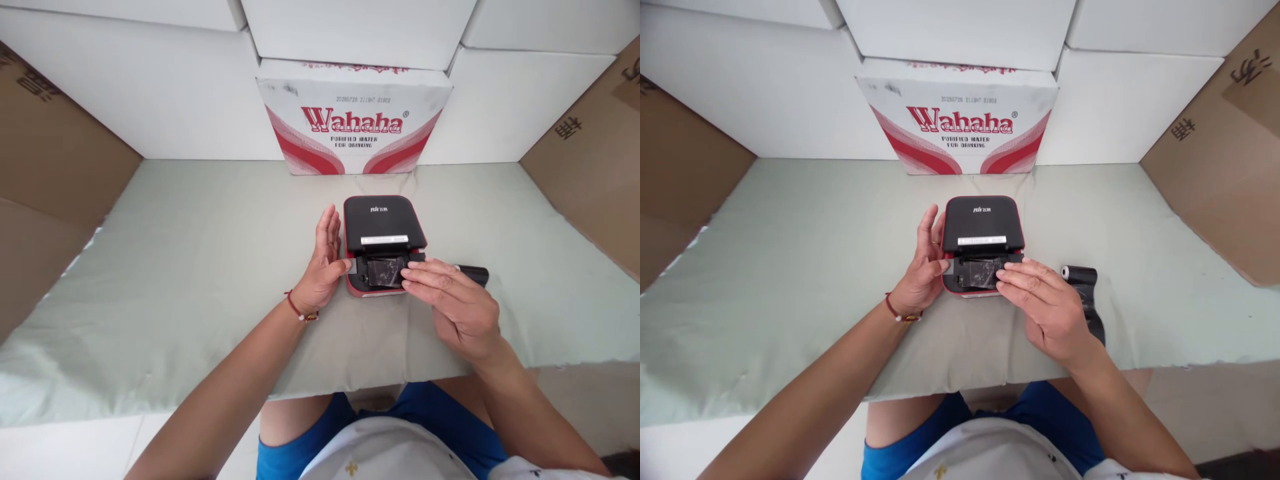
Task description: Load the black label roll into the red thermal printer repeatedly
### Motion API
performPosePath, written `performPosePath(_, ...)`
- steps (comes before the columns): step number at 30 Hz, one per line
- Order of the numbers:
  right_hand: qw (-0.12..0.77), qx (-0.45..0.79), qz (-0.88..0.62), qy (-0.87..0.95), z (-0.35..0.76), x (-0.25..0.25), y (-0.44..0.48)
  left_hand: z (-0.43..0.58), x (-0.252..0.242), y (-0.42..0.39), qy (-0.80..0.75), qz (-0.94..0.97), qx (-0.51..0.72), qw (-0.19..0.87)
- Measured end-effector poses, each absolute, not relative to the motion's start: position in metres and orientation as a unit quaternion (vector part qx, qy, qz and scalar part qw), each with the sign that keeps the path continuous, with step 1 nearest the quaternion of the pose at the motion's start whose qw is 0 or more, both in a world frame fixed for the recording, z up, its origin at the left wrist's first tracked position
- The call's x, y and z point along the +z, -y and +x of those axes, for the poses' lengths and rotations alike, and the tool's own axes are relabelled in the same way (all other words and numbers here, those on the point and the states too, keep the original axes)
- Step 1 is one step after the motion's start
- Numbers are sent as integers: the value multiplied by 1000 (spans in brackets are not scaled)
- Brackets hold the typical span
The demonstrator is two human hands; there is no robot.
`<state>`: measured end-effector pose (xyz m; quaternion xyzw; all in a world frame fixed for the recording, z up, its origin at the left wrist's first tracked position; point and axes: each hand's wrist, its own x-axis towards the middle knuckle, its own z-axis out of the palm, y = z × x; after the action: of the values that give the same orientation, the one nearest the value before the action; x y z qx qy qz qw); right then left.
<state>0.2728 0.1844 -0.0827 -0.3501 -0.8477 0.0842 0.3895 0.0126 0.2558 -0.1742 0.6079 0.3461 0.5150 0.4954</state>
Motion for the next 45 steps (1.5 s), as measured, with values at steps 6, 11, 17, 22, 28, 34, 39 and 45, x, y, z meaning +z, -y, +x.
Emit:
performPosePath(6,371,126,-345,853,265,-56,-204,16,-180,-259,-317,616,525,495)
performPosePath(11,230,187,-497,816,241,-20,-241,20,-185,-263,-297,619,529,498)
performPosePath(17,-108,47,-535,837,196,-12,-290,21,-188,-266,-293,616,530,503)
performPosePath(22,-162,30,-540,825,180,-21,-296,22,-190,-268,-290,607,532,514)
performPosePath(28,77,-24,-544,835,224,12,-238,22,-189,-268,-286,602,537,518)
performPosePath(34,155,113,-585,788,310,1,-211,21,-189,-269,-283,600,537,521)
performPosePath(39,85,249,-576,774,329,-57,-208,19,-189,-271,-284,597,539,523)
performPosePath(45,139,93,-699,695,380,-89,-201,19,-179,-266,-255,512,564,596)
